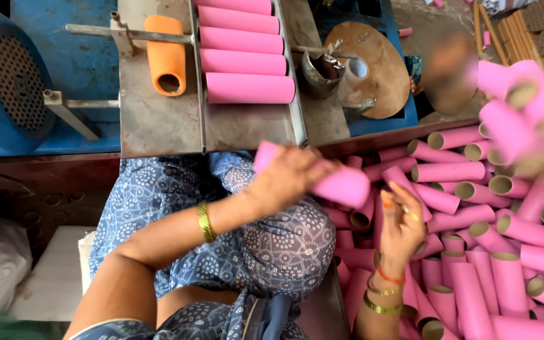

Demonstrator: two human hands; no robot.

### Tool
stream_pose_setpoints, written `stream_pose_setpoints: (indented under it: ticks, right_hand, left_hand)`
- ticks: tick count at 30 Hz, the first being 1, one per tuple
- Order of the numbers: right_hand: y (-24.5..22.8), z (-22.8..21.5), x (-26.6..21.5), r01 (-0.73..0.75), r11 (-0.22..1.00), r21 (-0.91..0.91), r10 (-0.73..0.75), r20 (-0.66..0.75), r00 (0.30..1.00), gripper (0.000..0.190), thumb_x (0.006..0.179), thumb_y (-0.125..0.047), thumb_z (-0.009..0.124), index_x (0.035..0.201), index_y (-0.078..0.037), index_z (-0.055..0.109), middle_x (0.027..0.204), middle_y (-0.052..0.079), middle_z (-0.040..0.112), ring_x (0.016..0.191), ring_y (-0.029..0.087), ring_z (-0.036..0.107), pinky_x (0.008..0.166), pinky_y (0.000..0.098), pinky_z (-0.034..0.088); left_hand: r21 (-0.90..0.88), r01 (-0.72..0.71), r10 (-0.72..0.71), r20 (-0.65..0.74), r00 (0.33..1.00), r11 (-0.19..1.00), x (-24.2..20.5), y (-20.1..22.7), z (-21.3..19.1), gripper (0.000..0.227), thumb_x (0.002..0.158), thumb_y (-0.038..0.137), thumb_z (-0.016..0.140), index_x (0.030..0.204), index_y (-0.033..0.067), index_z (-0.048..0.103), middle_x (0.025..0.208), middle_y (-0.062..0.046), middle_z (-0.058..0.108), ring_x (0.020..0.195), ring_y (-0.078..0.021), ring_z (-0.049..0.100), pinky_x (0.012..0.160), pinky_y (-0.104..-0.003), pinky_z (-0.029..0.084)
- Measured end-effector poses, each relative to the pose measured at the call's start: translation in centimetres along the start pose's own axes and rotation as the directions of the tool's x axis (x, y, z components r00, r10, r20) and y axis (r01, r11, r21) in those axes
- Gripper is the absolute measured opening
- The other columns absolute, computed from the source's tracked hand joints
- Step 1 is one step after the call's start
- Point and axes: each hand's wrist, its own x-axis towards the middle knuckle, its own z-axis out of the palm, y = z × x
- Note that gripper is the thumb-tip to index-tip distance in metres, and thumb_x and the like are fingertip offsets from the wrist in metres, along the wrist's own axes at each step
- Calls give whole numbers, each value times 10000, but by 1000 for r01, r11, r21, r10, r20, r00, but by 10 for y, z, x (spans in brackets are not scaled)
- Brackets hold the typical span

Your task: The person sits cross-legged and repeatedly picks up pink paper tubes from a large pile, places them onto a metal roller machine, and then removes them to return to the pile. The task involves continuous manual handling of the tubes through the machine.

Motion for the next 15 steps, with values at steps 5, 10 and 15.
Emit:
stream_pose_setpoints:
  ticks: [5,10,15]
  right_hand:
    - [126,29,-19,-28,835,-549,232,305,924,335,971,-117,687,1293,-32,657,1077,111,734,970,193,713,861,332,557]
    - [218,54,-90,-91,610,-787,623,405,669,447,926,-205,713,1337,-50,630,1109,152,724,990,239,712,870,361,556]
    - [265,44,-112,-82,549,-832,706,409,579,565,881,-294,738,1381,-68,602,1140,193,714,1011,285,711,880,391,555]
  left_hand:
    - [426,296,-266,-130,955,855,-12,-83,-3,762,824,5,644,1542,159,442,1393,-167,528,1316,-349,497,1152,-642,279]
    - [546,370,-387,-88,918,752,-20,-110,-2,756,805,15,626,1526,185,475,1511,-169,479,1408,-369,415,1162,-673,181]
    - [437,424,-411,-130,902,793,-23,-104,-6,630,908,39,639,1516,153,518,1522,-189,466,1448,-404,391,1182,-706,159]
